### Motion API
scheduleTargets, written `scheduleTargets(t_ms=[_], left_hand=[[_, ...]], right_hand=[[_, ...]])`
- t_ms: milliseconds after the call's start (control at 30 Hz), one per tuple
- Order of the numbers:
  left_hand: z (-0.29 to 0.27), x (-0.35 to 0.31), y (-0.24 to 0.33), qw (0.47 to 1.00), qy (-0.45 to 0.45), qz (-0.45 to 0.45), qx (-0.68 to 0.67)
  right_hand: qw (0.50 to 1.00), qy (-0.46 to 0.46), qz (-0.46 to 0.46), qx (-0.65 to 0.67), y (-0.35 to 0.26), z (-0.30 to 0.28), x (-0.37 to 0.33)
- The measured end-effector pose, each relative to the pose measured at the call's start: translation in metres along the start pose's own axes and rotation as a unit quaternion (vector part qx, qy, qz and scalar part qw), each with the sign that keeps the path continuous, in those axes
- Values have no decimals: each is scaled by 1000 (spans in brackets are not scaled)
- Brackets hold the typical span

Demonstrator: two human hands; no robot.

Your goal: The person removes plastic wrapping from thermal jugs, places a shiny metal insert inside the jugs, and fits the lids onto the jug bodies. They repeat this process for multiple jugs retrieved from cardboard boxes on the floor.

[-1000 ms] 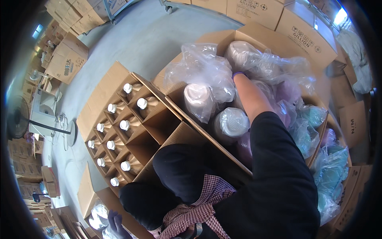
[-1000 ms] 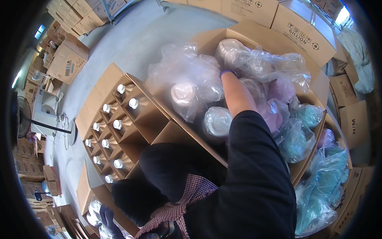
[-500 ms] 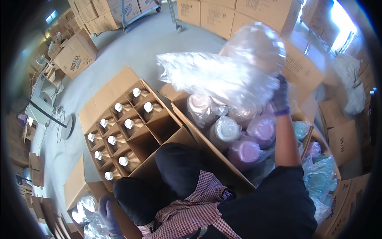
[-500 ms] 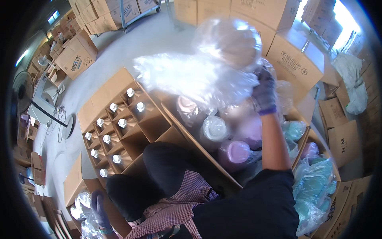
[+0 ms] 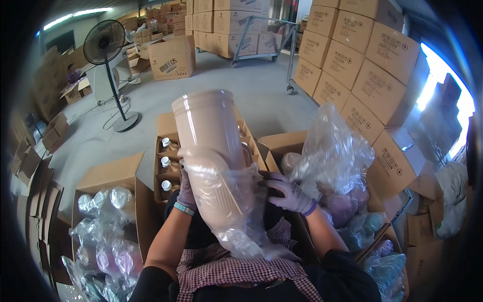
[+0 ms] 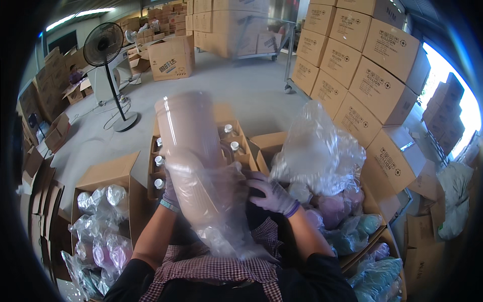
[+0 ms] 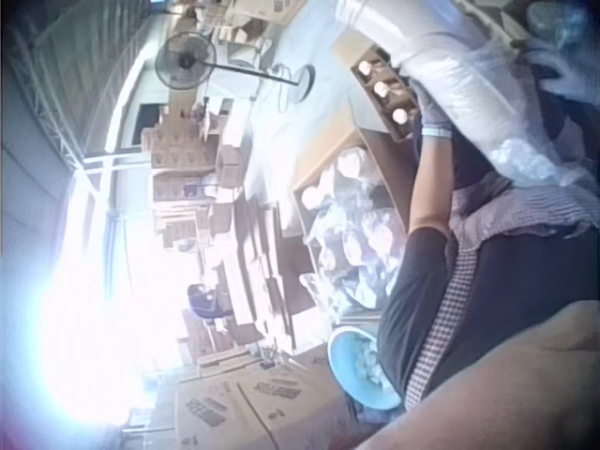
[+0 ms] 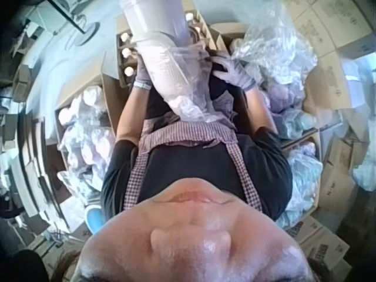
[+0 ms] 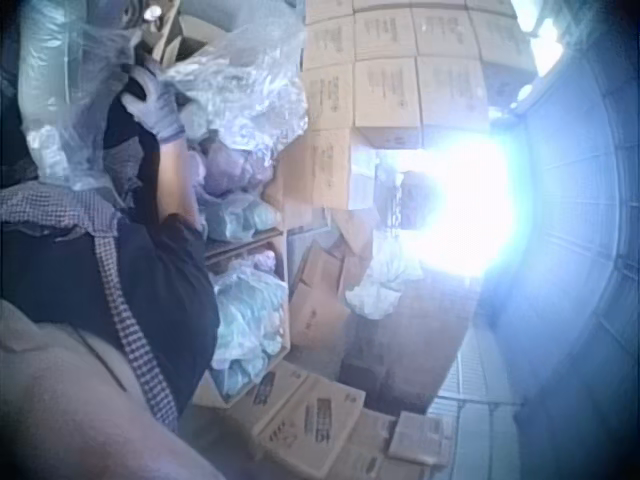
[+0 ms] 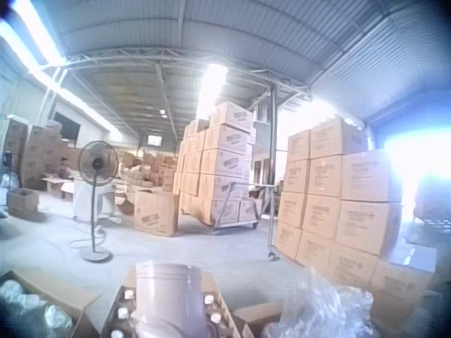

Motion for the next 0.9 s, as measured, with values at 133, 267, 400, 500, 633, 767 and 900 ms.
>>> scheduleTargets(t_ms=[133,267,400,500,633,767,900], left_hand=[[46,-33,32,931,-4,-59,360],[76,-59,17,854,-52,-157,492],[102,-68,-2,881,14,-101,462],[140,-54,0,853,101,52,509],[144,-41,-1,822,198,119,520],[90,-84,13,741,188,118,634],[83,-124,32,708,205,81,671]], right_hand=[[925,5,372,-76,88,39,-61],[907,241,91,334,-39,46,-2],[662,397,1,636,-52,91,33],[639,359,62,678,-18,73,94],[797,370,193,436,25,62,157],[877,474,49,-63,-51,-25,61],[736,409,317,-437,-14,-72,-129]])
Point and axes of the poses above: each hand's wrist, its own x-axis towards the middle knuckle, its own z-axis out of the palm, y = z × x, the point moved 3 cm from there along x, towards the middle knuckle, and after that the axes turned 3 degrees about -y, right-handed, at the moved point
